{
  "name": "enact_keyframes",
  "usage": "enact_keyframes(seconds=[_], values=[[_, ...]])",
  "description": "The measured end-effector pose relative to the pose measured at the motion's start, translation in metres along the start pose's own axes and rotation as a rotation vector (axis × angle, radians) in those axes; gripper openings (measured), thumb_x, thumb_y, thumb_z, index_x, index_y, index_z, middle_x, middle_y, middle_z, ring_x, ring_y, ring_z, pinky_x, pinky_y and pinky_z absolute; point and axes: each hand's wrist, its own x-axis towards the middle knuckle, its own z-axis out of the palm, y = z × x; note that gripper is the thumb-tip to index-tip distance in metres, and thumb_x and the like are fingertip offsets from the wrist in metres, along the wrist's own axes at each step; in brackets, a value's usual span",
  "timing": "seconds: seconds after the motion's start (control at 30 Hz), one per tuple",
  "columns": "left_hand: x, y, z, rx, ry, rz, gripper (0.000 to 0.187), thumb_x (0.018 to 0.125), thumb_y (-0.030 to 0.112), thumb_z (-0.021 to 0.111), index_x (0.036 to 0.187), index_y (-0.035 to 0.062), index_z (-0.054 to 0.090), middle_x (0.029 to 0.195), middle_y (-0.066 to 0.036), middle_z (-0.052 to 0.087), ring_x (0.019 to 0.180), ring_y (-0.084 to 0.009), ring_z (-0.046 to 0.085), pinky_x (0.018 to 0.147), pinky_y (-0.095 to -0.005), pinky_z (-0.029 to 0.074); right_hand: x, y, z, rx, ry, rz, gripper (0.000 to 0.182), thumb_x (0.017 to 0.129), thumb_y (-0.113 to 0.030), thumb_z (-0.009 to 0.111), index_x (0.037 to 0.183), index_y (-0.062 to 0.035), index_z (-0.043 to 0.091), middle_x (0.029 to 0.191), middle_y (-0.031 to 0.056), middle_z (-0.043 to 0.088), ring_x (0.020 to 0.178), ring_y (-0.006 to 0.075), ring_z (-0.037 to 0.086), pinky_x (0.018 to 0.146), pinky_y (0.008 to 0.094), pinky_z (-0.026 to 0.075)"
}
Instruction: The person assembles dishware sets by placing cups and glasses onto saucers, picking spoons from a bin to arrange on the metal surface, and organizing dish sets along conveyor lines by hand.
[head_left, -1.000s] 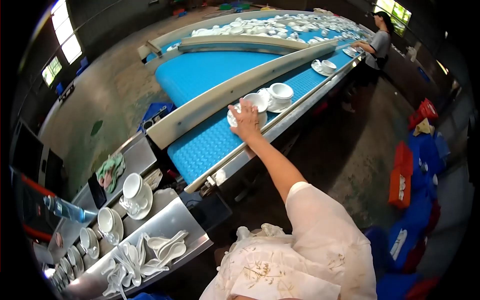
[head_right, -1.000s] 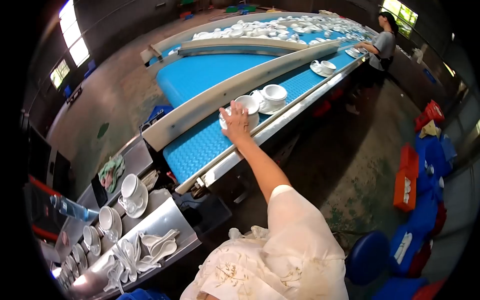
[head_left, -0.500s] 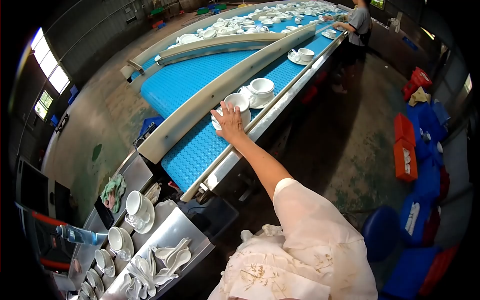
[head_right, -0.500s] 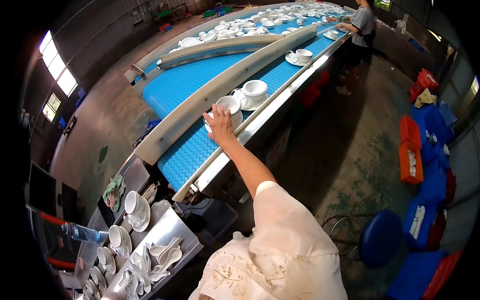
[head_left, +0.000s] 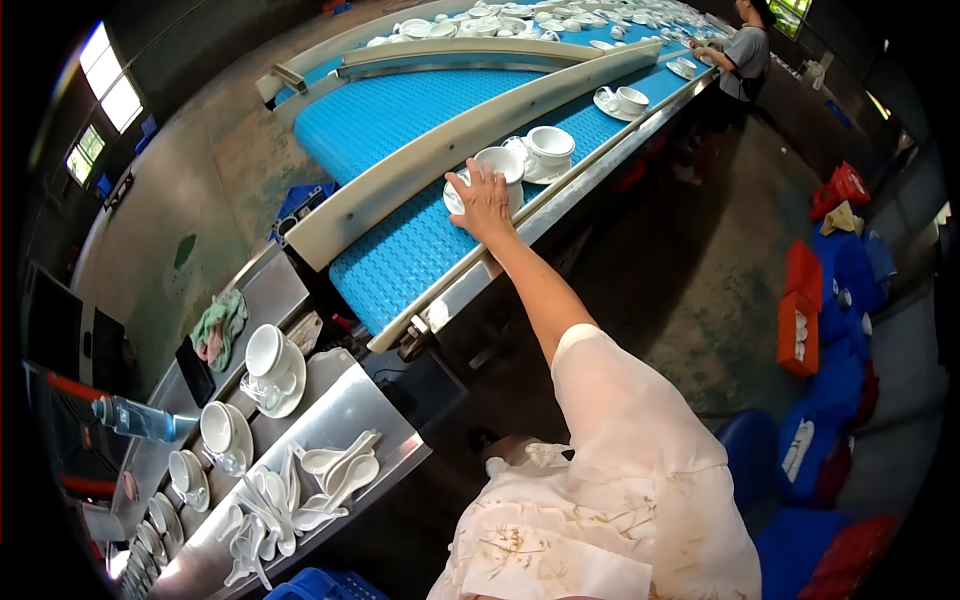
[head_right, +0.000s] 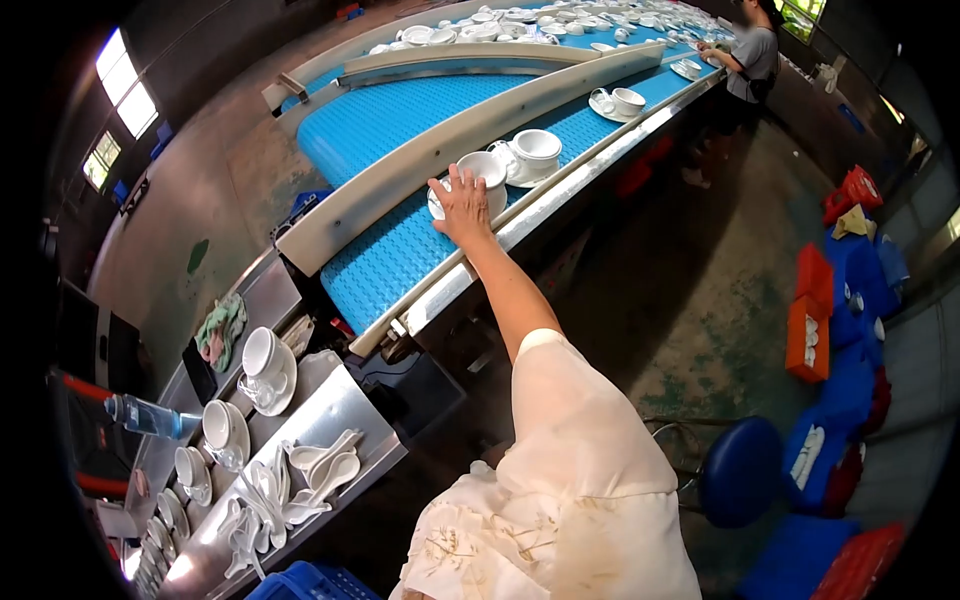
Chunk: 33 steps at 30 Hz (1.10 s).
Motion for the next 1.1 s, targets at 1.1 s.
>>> enact_keyframes(seconds=[1.1], values=[[0.013,0.057,0.017,-0.076,0.035,0.039,0.044,0.074,0.022,0.059,0.109,-0.0044,0.053,0.096,-0.023,0.058,0.093,-0.0379,0.054,0.085,-0.0406,0.042,0.008,0.001,0.004,0.045,-0.044,0.001,0.075,0.058,-0.033,0.079,0.125,-0.0244,0.048,0.134,0.0142,0.034,0.122,0.0334,0.033,0.097,0.0454,0.027]])
